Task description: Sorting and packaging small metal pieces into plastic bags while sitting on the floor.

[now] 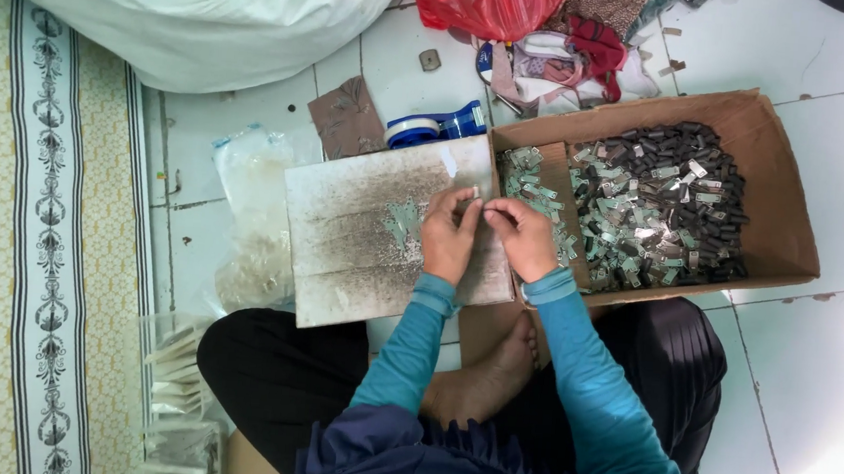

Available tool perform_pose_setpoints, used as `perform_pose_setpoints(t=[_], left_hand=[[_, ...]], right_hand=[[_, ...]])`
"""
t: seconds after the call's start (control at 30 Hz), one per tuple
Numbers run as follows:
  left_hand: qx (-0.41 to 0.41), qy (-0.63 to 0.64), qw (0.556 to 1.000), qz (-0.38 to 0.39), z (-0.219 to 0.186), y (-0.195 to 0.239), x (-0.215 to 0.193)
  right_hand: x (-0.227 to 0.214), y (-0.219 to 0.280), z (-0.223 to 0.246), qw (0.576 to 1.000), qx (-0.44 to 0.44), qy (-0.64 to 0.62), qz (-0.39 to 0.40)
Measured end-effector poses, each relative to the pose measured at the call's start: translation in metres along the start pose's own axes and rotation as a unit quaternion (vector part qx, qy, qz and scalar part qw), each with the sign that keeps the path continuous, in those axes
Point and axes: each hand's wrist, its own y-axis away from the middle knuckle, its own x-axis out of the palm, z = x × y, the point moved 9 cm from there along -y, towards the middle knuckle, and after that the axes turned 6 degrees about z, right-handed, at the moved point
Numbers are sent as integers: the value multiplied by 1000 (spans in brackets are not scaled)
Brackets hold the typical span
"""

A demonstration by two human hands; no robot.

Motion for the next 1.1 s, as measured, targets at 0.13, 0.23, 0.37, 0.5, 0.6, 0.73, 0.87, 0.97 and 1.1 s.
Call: perform_pose_setpoints(t=[0.13,0.23,0.37,0.5,0.6,0.73,0.87,0.97,1.1], left_hand=[[4,-34,998,-62,30,22,-55],[-2,-124,989,-84,44,29,-83],[-33,-272,958,-81,66,31,-89],[-18,-296,951,-85,58,30,-83],[21,-247,967,-66,31,21,-70],[104,-155,982,-26,6,-2,-17],[168,-85,980,65,-8,-27,64],[172,-113,972,117,6,-39,113],[115,-190,964,143,44,-58,139]], right_hand=[[64,4,18,996,-40,69,49],[107,7,18,992,-63,92,66],[119,10,28,981,-51,173,68],[108,8,24,989,-21,129,74],[61,7,51,997,-40,70,12],[-4,-13,19,998,-20,35,-42],[-44,-42,-72,993,65,80,-65],[-32,-52,-132,974,141,175,-3],[6,-52,-150,917,212,310,132]])
